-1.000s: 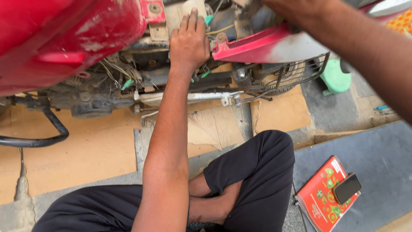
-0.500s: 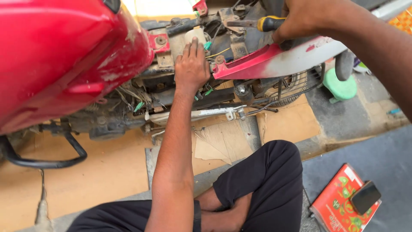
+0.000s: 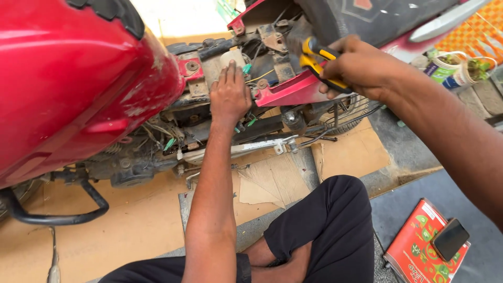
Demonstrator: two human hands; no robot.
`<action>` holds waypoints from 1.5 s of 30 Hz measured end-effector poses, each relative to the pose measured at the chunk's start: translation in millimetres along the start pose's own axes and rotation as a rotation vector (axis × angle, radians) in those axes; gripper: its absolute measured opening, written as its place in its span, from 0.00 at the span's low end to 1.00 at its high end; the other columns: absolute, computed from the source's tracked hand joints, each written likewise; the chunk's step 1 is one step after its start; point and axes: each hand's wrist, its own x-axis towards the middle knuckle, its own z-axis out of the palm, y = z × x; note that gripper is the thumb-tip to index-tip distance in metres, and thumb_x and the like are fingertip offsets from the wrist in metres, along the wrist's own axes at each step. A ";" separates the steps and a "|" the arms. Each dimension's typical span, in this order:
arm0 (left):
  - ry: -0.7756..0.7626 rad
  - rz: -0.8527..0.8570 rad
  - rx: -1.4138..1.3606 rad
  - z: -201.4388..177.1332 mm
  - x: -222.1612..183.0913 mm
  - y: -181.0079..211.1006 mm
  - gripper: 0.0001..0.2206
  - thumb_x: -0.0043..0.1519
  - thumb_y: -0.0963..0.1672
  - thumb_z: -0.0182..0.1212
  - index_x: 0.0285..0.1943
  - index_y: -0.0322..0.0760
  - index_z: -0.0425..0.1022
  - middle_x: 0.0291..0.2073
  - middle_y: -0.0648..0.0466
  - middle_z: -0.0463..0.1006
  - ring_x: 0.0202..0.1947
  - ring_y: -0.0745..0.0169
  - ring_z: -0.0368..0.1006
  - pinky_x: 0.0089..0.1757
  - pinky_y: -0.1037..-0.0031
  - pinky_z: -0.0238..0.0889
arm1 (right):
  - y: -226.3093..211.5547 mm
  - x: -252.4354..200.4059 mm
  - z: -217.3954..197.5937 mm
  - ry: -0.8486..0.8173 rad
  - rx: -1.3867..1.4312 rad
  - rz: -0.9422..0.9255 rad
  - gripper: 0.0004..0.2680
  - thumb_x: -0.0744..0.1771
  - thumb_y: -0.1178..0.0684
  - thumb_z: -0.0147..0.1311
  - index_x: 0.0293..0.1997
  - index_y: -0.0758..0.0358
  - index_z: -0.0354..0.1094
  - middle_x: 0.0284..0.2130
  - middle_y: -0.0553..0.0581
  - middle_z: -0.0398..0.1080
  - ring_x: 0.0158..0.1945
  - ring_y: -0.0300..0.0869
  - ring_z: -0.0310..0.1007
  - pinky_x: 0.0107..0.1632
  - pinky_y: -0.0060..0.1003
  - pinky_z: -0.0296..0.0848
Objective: The person sits on the floor and works on the motorcycle's wiring harness under the seat. They use pliers to strip wire ends, connect wires, and adjust connections within the harness. The person handles multiple wires and connectors while seated.
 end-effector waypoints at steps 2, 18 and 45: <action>-0.010 0.003 -0.007 -4.6 -2.4 3.0 0.22 0.60 0.45 0.60 0.62 0.27 0.72 0.63 0.36 0.72 0.60 0.39 0.72 0.50 0.49 0.70 | 4.6 -3.5 5.9 0.055 0.049 0.035 0.16 0.66 0.67 0.50 0.60 0.68 0.51 0.40 0.70 0.72 0.30 0.49 0.79 0.30 0.42 0.80; 0.026 0.000 -0.011 -2.6 -0.6 3.4 0.22 0.59 0.44 0.60 0.62 0.28 0.72 0.63 0.37 0.72 0.61 0.41 0.72 0.51 0.52 0.70 | -24.8 17.6 7.3 0.210 -0.509 -0.268 0.13 0.66 0.62 0.58 0.58 0.62 0.73 0.33 0.67 0.78 0.22 0.45 0.77 0.22 0.37 0.73; 0.027 -0.016 -0.010 -0.9 -4.3 2.5 0.21 0.60 0.44 0.60 0.61 0.29 0.73 0.63 0.37 0.73 0.61 0.42 0.73 0.52 0.53 0.71 | -6.3 -41.0 29.3 0.391 -0.386 -0.399 0.15 0.68 0.61 0.55 0.63 0.64 0.69 0.40 0.63 0.78 0.25 0.40 0.78 0.23 0.36 0.75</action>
